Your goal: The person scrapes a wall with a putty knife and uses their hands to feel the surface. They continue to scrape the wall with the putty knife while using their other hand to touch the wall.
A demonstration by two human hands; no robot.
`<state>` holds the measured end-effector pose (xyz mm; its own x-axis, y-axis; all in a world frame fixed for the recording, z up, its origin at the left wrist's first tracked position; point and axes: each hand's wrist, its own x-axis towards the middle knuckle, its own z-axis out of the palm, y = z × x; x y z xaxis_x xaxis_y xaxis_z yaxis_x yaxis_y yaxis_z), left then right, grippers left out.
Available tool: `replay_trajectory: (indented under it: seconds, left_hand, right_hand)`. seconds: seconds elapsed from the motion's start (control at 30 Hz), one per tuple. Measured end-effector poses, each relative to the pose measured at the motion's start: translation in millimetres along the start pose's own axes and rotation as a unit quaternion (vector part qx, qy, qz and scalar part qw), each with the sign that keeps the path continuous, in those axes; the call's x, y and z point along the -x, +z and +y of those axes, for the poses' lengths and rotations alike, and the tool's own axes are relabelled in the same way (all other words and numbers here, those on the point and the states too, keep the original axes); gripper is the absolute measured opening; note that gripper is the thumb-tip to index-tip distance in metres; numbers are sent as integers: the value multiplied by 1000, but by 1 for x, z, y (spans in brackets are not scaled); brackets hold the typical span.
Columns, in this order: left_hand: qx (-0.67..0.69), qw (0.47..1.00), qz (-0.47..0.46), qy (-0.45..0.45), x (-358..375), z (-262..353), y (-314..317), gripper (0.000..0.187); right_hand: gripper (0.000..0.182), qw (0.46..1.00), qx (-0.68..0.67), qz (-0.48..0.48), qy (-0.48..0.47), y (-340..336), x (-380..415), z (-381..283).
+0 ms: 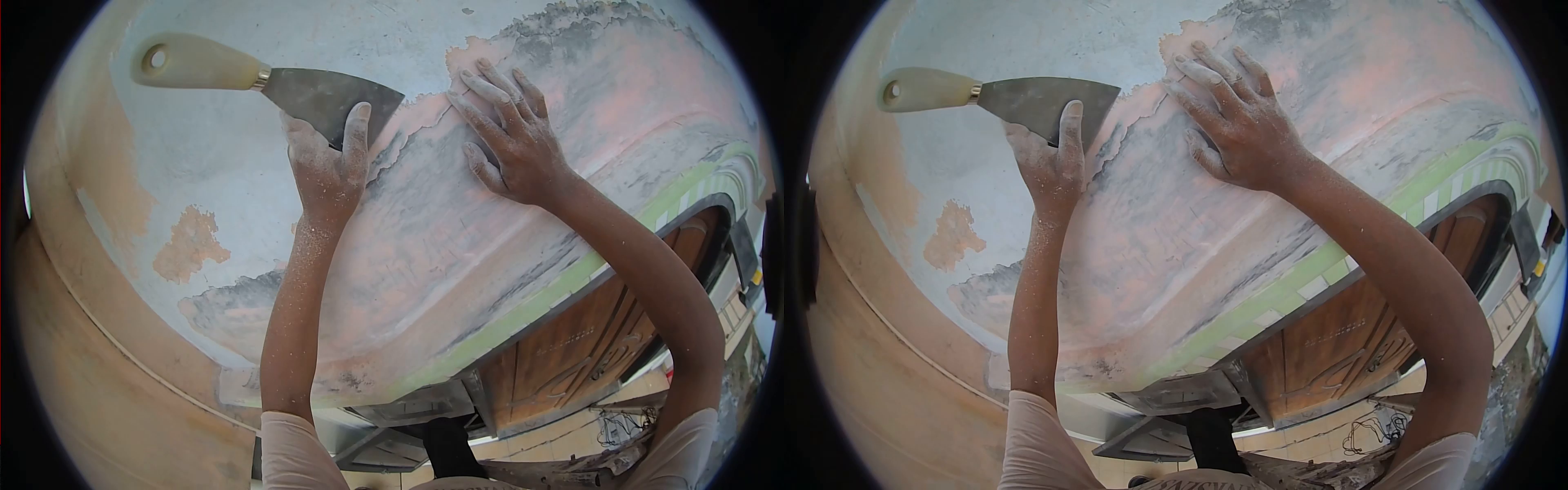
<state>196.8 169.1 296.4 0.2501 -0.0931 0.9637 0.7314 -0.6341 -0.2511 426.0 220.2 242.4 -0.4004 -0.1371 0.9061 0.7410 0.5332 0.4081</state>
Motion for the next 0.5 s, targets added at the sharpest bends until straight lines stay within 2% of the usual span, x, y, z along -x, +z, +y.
replay_trajectory:
  seconds: [0.03, 0.13, 0.23, 0.33, 0.43, 0.5]
  left_hand:
    - [-42, 998, -27, 41, 1, -2, 1, 45]
    - [72, 996, 28, -45, 1, 5, 4, 47]
    - [65, 996, 17, -54, 1, 5, 3, 47]
    - [-62, 995, -71, 35, 6, -7, -5, 47]
    - [123, 984, 53, -121, 2, 8, 2, 45]
    - [1, 1000, -5, -15, 4, 3, -2, 44]
  right_hand:
    - [64, 1000, 0, -1, 1, 0, 0, 0]
    - [64, 1000, 1, -1, 0, 0, 1, 1]
    - [64, 1000, 0, 4, -1, 1, 0, 0]
    - [64, 1000, 4, 0, 0, 0, 1, 1]
    - [64, 1000, 2, 0, 0, -1, 0, 0]
    - [63, 1000, 5, 1, 0, -1, 0, 1]
